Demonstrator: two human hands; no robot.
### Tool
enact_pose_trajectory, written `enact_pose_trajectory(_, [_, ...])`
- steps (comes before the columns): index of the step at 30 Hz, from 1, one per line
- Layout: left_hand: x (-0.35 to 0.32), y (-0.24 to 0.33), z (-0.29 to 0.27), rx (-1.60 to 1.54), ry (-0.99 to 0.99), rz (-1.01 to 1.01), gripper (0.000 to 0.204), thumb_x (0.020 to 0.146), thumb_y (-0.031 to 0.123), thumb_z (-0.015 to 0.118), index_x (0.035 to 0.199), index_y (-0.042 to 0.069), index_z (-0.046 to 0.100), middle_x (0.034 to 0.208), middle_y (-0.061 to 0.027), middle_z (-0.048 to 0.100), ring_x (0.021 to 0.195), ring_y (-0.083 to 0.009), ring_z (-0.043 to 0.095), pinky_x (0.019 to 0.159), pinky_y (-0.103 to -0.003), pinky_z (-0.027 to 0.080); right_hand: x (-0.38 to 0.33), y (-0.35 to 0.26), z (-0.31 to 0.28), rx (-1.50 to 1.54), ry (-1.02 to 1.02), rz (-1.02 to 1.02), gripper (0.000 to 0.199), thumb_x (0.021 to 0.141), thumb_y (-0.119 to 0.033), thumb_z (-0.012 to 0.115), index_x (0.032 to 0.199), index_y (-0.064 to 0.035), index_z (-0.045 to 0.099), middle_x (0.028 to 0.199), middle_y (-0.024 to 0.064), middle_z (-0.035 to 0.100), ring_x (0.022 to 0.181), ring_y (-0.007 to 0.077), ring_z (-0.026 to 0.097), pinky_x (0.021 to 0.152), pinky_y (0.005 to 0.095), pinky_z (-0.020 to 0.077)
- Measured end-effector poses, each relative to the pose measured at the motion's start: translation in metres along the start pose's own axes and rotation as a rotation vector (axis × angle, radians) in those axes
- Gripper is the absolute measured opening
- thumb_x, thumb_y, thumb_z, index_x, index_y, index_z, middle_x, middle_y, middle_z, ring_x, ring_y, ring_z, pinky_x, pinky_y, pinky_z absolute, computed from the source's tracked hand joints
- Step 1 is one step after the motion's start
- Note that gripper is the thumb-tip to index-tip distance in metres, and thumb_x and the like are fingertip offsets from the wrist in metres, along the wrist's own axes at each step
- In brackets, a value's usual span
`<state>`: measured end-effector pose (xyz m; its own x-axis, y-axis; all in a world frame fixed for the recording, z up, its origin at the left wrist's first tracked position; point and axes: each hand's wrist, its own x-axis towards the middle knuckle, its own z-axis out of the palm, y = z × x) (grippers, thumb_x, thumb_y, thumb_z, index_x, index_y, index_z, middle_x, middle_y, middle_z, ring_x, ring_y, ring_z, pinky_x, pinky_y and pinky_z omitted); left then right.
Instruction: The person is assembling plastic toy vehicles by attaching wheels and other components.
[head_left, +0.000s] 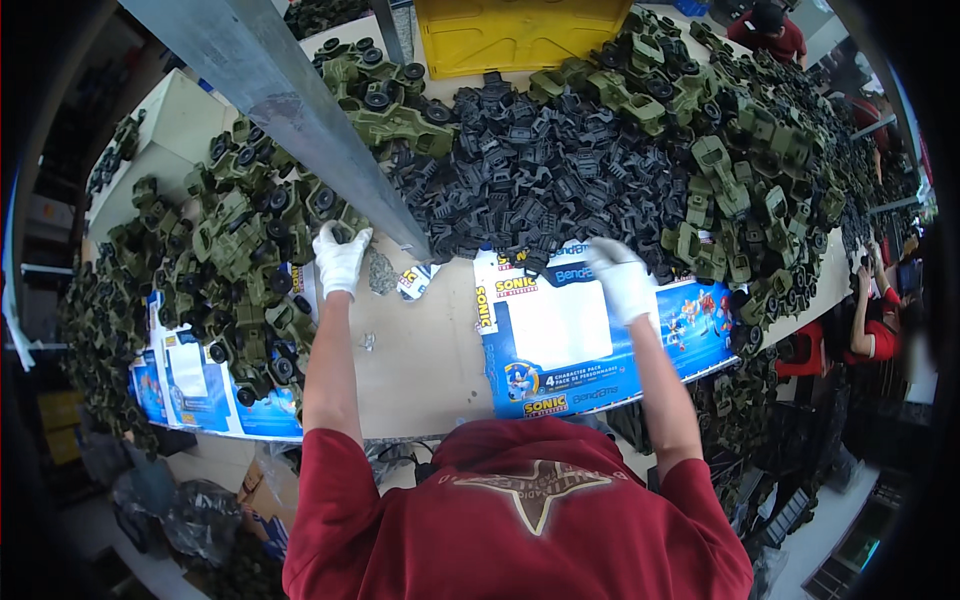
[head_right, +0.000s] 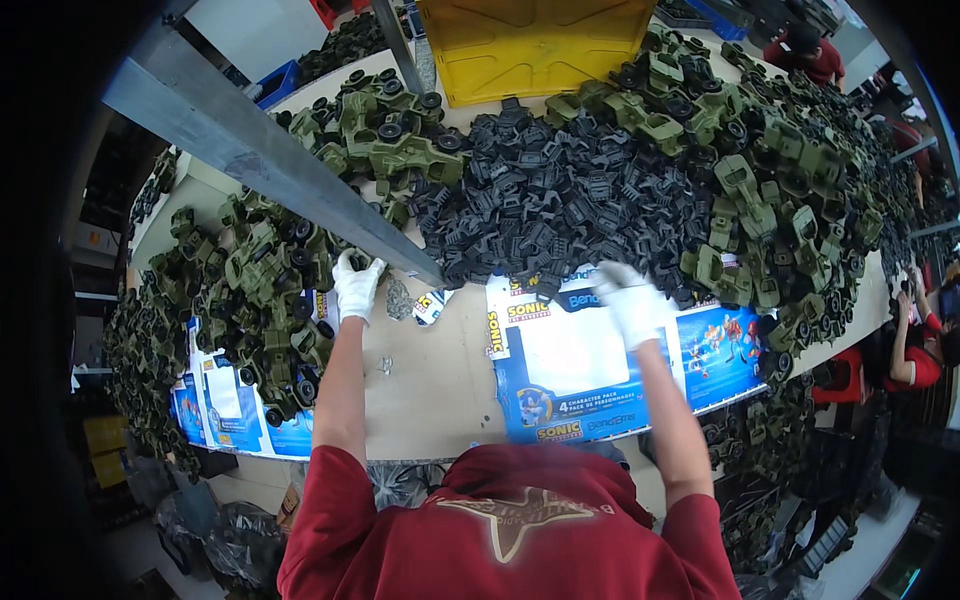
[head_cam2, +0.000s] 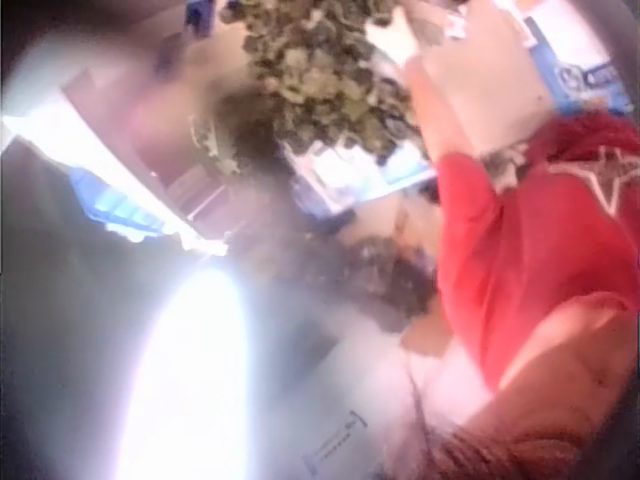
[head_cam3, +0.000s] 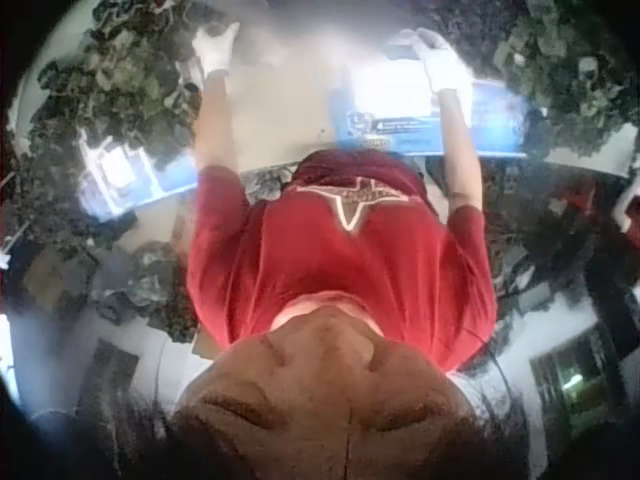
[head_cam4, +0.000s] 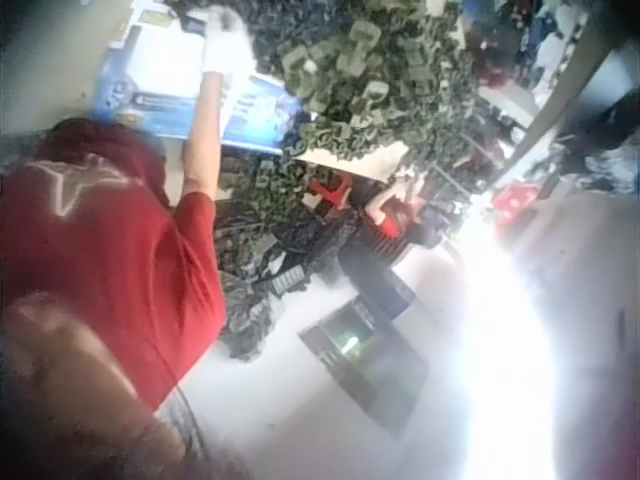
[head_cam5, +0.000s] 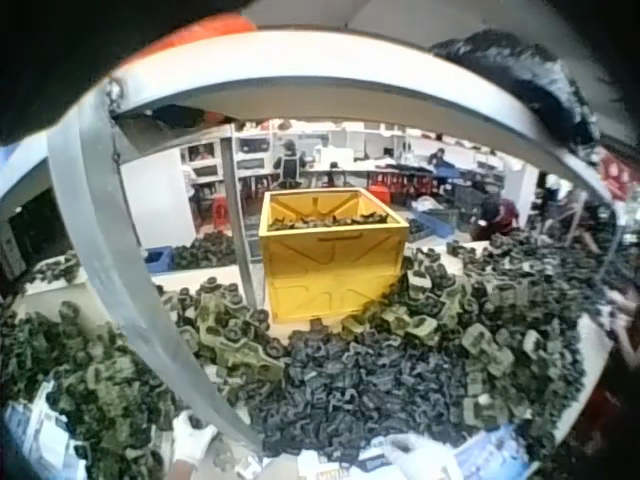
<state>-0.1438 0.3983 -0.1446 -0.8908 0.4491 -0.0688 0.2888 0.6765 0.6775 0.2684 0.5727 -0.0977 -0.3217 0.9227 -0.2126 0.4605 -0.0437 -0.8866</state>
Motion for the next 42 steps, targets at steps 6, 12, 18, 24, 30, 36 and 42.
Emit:
enact_pose_trajectory(6, [-0.108, -0.028, -0.019, -0.237, -0.116, -0.145, 0.073, 0.073, 0.032, 0.085, 0.13, -0.002, 0.054, 0.116, -0.0114, 0.063, 0.102, -0.0188, 0.06, 0.09, -0.03, 0.048, 0.012, 0.026, 0.094, -0.563, 0.021, 0.005, 0.047, 0.082, -0.035, 0.073, 0.119, -0.0071, 0.062, 0.105, 0.0173, 0.067, 0.101, 0.0338, 0.065, 0.089, 0.0408, 0.0509])
enact_pose_trajectory(12, [-0.173, -0.112, -0.068, -0.639, -0.686, -0.311, 0.063, 0.077, 0.036, 0.083, 0.127, 0.005, 0.061, 0.108, -0.0042, 0.069, 0.088, -0.0096, 0.062, 0.074, -0.025, 0.049, 0.017, 0.084, 0.085, -0.347, -0.106, -0.091, 0.028, 0.079, -0.017, 0.073, 0.104, -0.0046, 0.07, 0.091, 0.0171, 0.071, 0.087, 0.033, 0.068, 0.082, 0.0362, 0.0532])
enact_pose_trajectory(18, [-0.162, -0.06, -0.075, -0.356, -0.506, -0.089, 0.073, 0.074, 0.024, 0.085, 0.136, 0.005, 0.052, 0.116, -0.0126, 0.064, 0.101, -0.0187, 0.061, 0.087, -0.029, 0.051, -0.025, 0.106, 0.038, -0.588, -0.1, -0.681, 0.026, 0.073, -0.002, 0.071, 0.096, -0.0101, 0.061, 0.118, 0.0174, 0.06, 0.097, 0.0349, 0.064, 0.083, 0.0424, 0.0519])
enact_pose_trajectory(24, [-0.196, -0.076, -0.038, -0.461, 0.008, -0.375, 0.09, 0.078, 0.025, 0.083, 0.145, -0.005, 0.032, 0.137, -0.0223, 0.047, 0.124, -0.026, 0.05, 0.099, -0.033, 0.046, -0.077, 0.093, 0.004, -0.712, -0.188, -0.604, 0.046, 0.076, -0.017, 0.073, 0.12, -0.015, 0.06, 0.13, 0.0162, 0.055, 0.114, 0.0369, 0.056, 0.092, 0.0451, 0.048])
enact_pose_trajectory(30, [-0.207, -0.02, -0.012, -0.576, -0.261, -0.321, 0.065, 0.079, 0.025, 0.081, 0.129, -0.002, 0.049, 0.108, -0.0152, 0.067, 0.096, -0.0186, 0.065, 0.08, -0.029, 0.054, -0.072, 0.098, 0.042, -0.891, -0.174, -0.433, 0.052, 0.08, -0.024, 0.072, 0.13, -0.0162, 0.058, 0.123, 0.0146, 0.061, 0.108, 0.0332, 0.061, 0.093, 0.043, 0.0488])
enact_pose_trajectory(36, [-0.231, 0.023, -0.045, -0.546, -0.695, -0.272, 0.051, 0.078, 0.024, 0.081, 0.12, 0.0, 0.062, 0.102, -0.0083, 0.07, 0.087, -0.0127, 0.066, 0.076, -0.029, 0.054, -0.066, 0.075, 0.031, 0.258, -0.443, 0.095, 0.047, 0.087, -0.003, 0.064, 0.133, -0.0022, 0.056, 0.122, 0.0101, 0.063, 0.107, 0.0189, 0.061, 0.091, 0.0282, 0.0487])
enact_pose_trajectory(42, [-0.265, 0.086, -0.04, -0.48, -0.977, 0.301, 0.082, 0.077, 0.03, 0.082, 0.142, 0.001, 0.043, 0.123, -0.0129, 0.062, 0.111, -0.017, 0.059, 0.094, -0.031, 0.048, -0.072, 0.006, 0.009, 0.836, -0.938, 0.079, 0.058, 0.091, -0.017, 0.067, 0.141, 0.0026, 0.046, 0.132, 0.013, 0.058, 0.116, 0.0204, 0.057, 0.097, 0.0333, 0.045])
